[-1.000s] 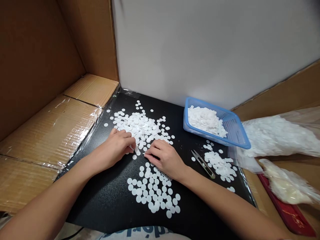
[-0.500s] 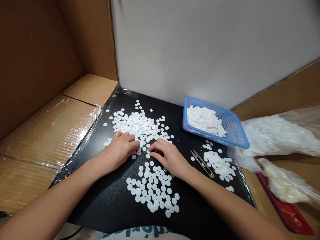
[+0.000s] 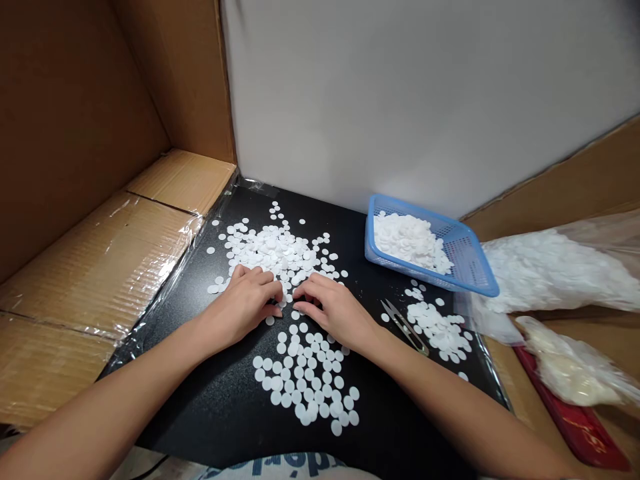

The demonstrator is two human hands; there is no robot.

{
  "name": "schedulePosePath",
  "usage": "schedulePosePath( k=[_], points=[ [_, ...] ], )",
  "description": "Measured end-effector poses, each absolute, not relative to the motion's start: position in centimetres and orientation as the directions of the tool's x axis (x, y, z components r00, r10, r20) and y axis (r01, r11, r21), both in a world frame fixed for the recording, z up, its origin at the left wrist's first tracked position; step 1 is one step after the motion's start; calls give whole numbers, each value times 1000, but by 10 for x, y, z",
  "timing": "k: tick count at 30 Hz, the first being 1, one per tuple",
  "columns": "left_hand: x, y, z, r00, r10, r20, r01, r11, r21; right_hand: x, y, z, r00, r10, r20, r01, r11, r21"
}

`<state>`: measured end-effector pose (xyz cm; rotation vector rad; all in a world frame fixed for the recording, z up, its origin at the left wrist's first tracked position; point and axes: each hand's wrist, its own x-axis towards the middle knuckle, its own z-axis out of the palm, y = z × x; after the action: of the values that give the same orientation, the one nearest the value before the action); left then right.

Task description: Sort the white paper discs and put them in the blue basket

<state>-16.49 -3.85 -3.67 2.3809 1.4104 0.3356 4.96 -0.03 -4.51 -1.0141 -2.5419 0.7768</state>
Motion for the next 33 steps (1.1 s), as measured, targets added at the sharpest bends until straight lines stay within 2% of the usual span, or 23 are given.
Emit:
schedulePosePath(
  k=[5,13,17,22,27,29,33],
  points=[
    [-164,-41,-38,438,898,52,808,-418,415,41,3,-52,-724,681,107,543,659,-520],
    [-169,-42,-43,417,908,28,795,-379,474,52,2,-44,-757,652,31,532,643,-551],
    [-172,-42,-42,413,911,0,783,-355,512,48,-1,-43,-765,637,94,501,680,-536],
    [-170,-42,-39,383,923,-42,792,-304,530,33,-1,-51,-837,508,204,422,836,-351],
    [-166,-42,-37,350,933,-84,802,-252,542,33,4,-58,-881,383,278,351,923,-160],
    [-165,-42,-37,338,938,-78,800,-243,548,37,8,-57,-891,362,273,321,929,-184],
    [-165,-43,-37,339,937,-90,810,-241,534,50,16,-50,-899,397,185,310,875,-372]
  ],
)
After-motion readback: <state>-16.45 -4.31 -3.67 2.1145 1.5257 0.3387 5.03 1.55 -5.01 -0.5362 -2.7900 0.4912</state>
